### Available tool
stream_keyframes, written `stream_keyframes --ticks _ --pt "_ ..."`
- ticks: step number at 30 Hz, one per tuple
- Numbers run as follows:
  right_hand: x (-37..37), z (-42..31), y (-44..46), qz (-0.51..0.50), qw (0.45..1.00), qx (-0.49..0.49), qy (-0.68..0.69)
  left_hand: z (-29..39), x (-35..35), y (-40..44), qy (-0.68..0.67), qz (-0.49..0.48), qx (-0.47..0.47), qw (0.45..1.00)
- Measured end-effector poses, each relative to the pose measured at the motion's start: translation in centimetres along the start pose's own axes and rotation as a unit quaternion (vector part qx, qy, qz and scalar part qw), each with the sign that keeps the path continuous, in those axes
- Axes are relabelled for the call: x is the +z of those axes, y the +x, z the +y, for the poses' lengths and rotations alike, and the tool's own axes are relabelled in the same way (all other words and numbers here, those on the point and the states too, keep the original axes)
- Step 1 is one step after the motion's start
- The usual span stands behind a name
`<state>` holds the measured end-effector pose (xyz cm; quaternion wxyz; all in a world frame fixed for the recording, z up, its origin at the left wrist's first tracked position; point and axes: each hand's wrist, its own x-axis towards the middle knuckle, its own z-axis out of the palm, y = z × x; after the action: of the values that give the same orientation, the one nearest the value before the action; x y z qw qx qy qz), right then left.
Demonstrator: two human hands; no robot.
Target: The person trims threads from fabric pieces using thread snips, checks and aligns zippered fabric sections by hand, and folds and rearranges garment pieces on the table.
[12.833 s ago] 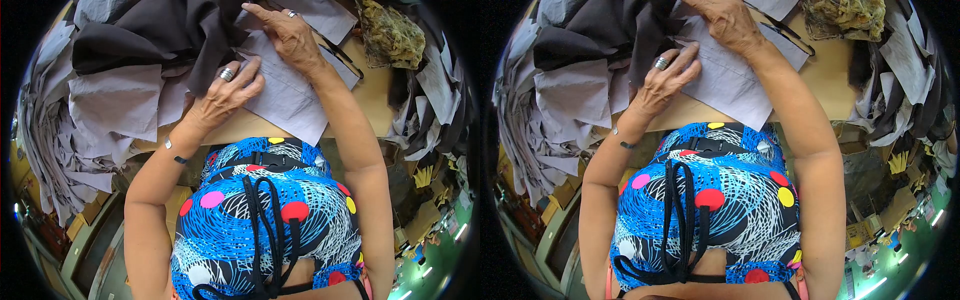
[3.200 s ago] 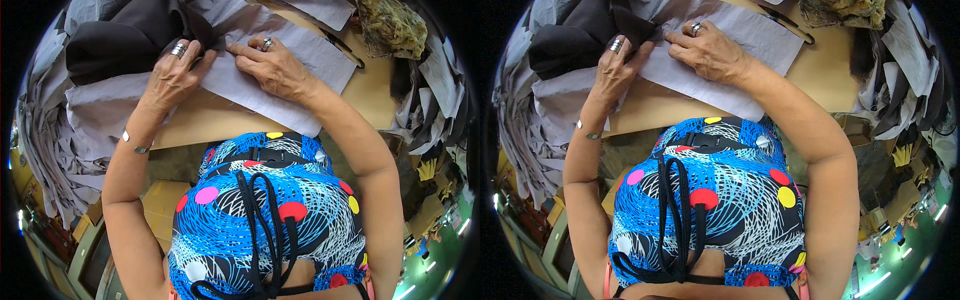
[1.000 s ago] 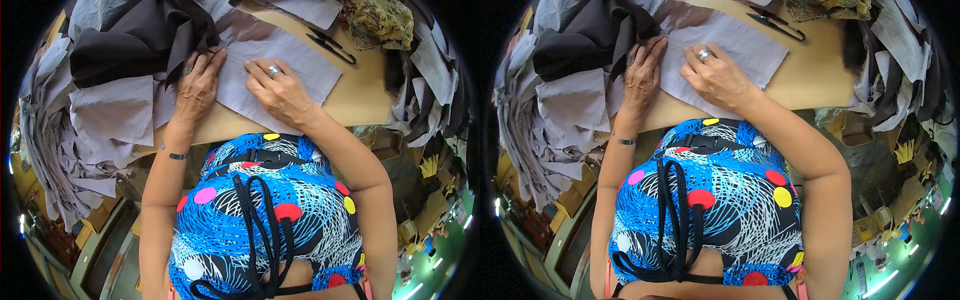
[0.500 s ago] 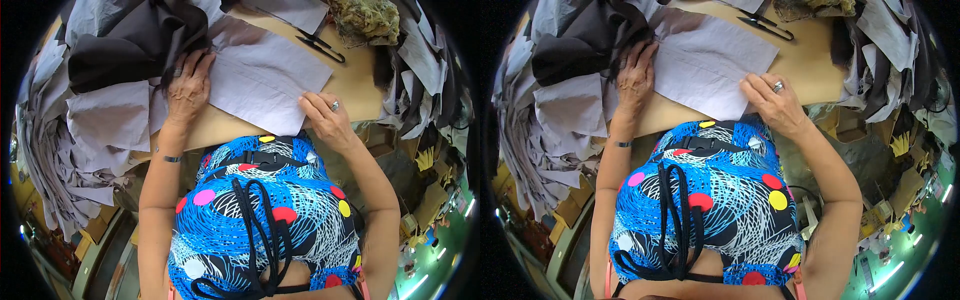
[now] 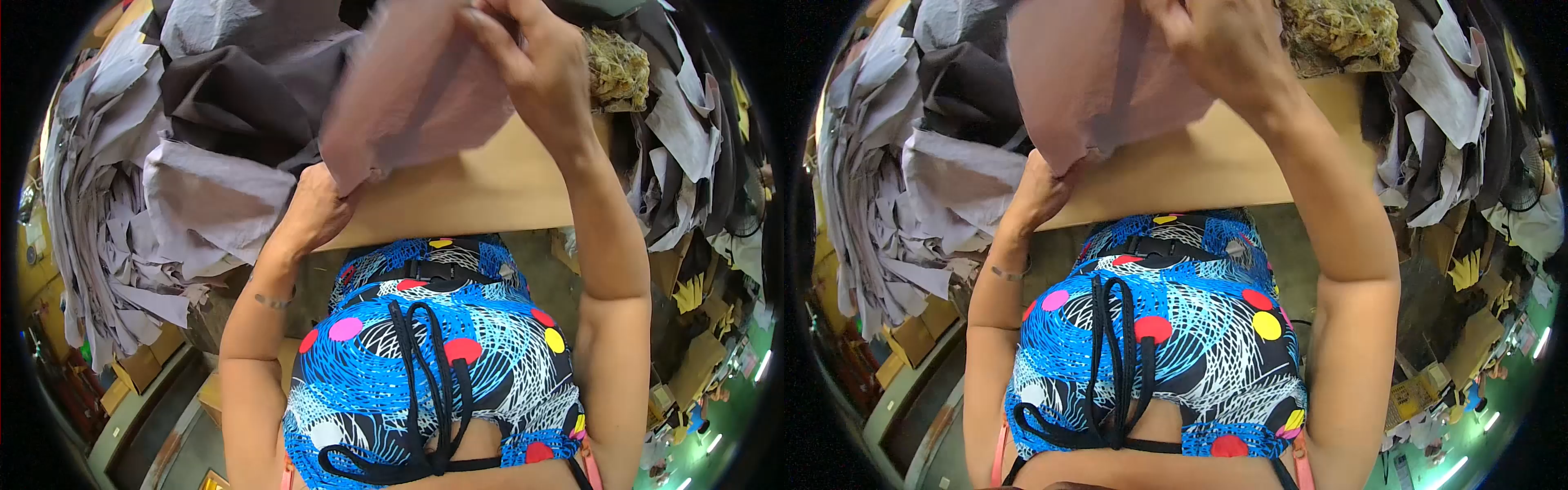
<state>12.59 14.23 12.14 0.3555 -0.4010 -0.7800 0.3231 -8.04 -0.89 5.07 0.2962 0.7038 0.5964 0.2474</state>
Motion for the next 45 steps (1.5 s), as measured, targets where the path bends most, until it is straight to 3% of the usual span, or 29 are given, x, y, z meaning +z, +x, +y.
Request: stream_keyframes --ticks 2,4,8,14,17,20,23,25,26,28,32,35,38,45 --pt "1.8 1.0 2.7 0.025 0.998 -0.005 0.055 0.4 -0.3 -0.4 -0.165 -0.012 -0.162 0.973" --pt "4.1 3.6 4.2 0.011 1.0 -0.005 -0.018 2.0 -1.1 -0.6 -0.284 -0.023 -0.294 0.912" --pt "7.3 6.1 4.9 -0.028 0.993 -0.003 -0.113 2.7 -1.1 -1.1 -0.417 0.026 -0.329 0.847" --pt "8.8 6.4 5.9 -0.045 0.989 -0.02 -0.138 3.1 -0.7 -0.7 -0.433 -0.001 -0.293 0.852" --pt "9.7 7.7 6.4 -0.038 0.987 -0.074 -0.139 3.4 -1.2 -0.4 -0.478 -0.005 -0.306 0.823" --pt "9.2 8.5 6.2 0.028 0.986 -0.096 -0.135 3.2 -1.3 0.0 -0.515 0.037 -0.288 0.806" --pt "5.9 5.7 3.2 0.057 0.996 0.009 0.063 3.3 -1.8 0.2 -0.538 0.095 -0.278 0.79" --pt "3.5 5.7 -0.1 -0.008 0.986 0.082 0.144 3.2 -1.9 0.2 -0.551 0.113 -0.266 0.783" --pt "3.9 5.9 -3.2 -0.075 0.947 0.17 0.262 3.0 -1.9 0.2 -0.557 0.122 -0.261 0.779" --pt "3.7 4.0 -6.6 -0.168 0.882 0.241 0.368 2.6 -1.4 0.4 -0.553 0.121 -0.264 0.781" --pt "5.0 0.7 -6.9 -0.172 0.893 0.258 0.326 3.4 -1.1 0.7 -0.536 0.115 -0.258 0.796" --pt "5.9 0.7 -7.2 -0.114 0.866 0.291 0.391 3.9 -0.5 0.9 -0.472 0.101 -0.261 0.836" --pt "6.5 1.1 -7.7 -0.105 0.91 0.211 0.34 3.3 0.3 0.6 -0.475 0.111 -0.268 0.831" --pt "7.0 0.1 -8.1 -0.105 0.963 0.197 0.151 3.5 0.6 0.1 -0.438 0.115 -0.282 0.846"
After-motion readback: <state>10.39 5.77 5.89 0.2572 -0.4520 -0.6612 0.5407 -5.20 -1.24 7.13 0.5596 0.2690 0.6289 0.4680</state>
